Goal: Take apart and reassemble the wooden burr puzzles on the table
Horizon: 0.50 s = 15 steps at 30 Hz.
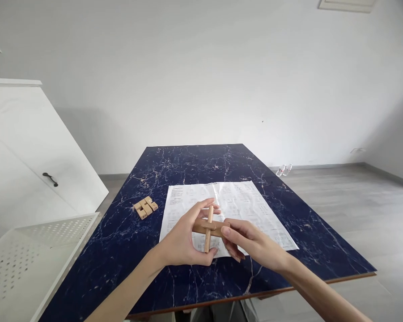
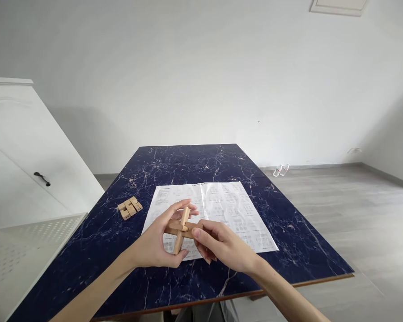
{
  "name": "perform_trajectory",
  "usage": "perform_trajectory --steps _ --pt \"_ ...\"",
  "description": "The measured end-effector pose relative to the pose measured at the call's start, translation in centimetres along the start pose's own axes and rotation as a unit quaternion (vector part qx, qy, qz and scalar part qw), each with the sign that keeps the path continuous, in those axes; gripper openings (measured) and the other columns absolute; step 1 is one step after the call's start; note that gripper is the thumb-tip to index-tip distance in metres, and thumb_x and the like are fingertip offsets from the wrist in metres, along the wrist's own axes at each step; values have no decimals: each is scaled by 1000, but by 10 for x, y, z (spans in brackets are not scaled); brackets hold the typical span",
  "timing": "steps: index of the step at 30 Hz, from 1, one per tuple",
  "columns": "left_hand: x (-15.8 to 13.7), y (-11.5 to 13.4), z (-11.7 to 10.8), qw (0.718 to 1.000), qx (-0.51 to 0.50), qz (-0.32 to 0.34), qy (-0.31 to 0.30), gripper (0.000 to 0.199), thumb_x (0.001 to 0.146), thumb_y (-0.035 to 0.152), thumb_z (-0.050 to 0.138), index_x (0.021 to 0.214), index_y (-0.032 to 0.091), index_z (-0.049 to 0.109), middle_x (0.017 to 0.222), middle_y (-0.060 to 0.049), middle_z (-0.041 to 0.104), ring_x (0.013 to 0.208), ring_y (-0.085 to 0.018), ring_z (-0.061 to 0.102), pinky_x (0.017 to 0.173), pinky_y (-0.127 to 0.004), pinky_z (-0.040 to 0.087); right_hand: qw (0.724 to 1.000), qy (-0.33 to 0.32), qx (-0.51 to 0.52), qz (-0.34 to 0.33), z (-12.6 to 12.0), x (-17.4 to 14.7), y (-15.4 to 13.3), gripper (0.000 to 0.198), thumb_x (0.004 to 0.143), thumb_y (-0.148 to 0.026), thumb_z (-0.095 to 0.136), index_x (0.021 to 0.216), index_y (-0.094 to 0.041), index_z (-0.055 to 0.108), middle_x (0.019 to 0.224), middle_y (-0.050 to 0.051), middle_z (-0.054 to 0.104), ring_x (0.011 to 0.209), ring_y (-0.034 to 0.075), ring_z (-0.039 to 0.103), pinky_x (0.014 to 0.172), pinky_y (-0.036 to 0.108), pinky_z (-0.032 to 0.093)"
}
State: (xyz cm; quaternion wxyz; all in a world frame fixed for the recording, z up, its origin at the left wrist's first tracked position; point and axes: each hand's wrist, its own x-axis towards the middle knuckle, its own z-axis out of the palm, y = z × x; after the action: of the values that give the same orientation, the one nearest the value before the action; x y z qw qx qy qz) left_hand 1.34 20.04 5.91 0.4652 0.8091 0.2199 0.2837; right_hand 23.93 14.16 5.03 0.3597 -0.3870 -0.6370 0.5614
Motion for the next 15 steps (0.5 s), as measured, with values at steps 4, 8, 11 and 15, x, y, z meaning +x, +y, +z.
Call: perform_trajectory --steps 4,8,11,15 --pt "14 -23 -6 998 50 -14 31 95 76 21 81 158 33 34 146 -11 57 132 -32 62 109 -49 57 990 85 -108 -42 -6 20 20 40 110 -54 44 94 -20 58 78 2 62 63 15 58 60 30 50" --pt "27 -42 -12 976 197 -30 83 92 83 19 76 159 38 28 156 -9 46 124 -30 67 98 -47 63 857 254 -369 -253 -11 42 43 38 100 -38 68 133 -22 55 123 15 64 107 29 65 87 43 57" --pt "31 -50 -17 944 318 6 91 95 85 22 79 161 37 23 153 -9 51 128 -33 65 105 -53 58 804 252 -436 -316 -13 59 54 22 104 -22 62 126 -24 58 103 8 69 88 23 68 76 36 55" --pt "29 -54 -26 934 346 24 88 99 78 46 91 155 35 31 143 -7 62 123 -32 66 108 -54 55 846 211 -395 -289 -19 73 61 13 109 -20 54 117 -23 63 86 2 69 64 14 61 59 27 47"
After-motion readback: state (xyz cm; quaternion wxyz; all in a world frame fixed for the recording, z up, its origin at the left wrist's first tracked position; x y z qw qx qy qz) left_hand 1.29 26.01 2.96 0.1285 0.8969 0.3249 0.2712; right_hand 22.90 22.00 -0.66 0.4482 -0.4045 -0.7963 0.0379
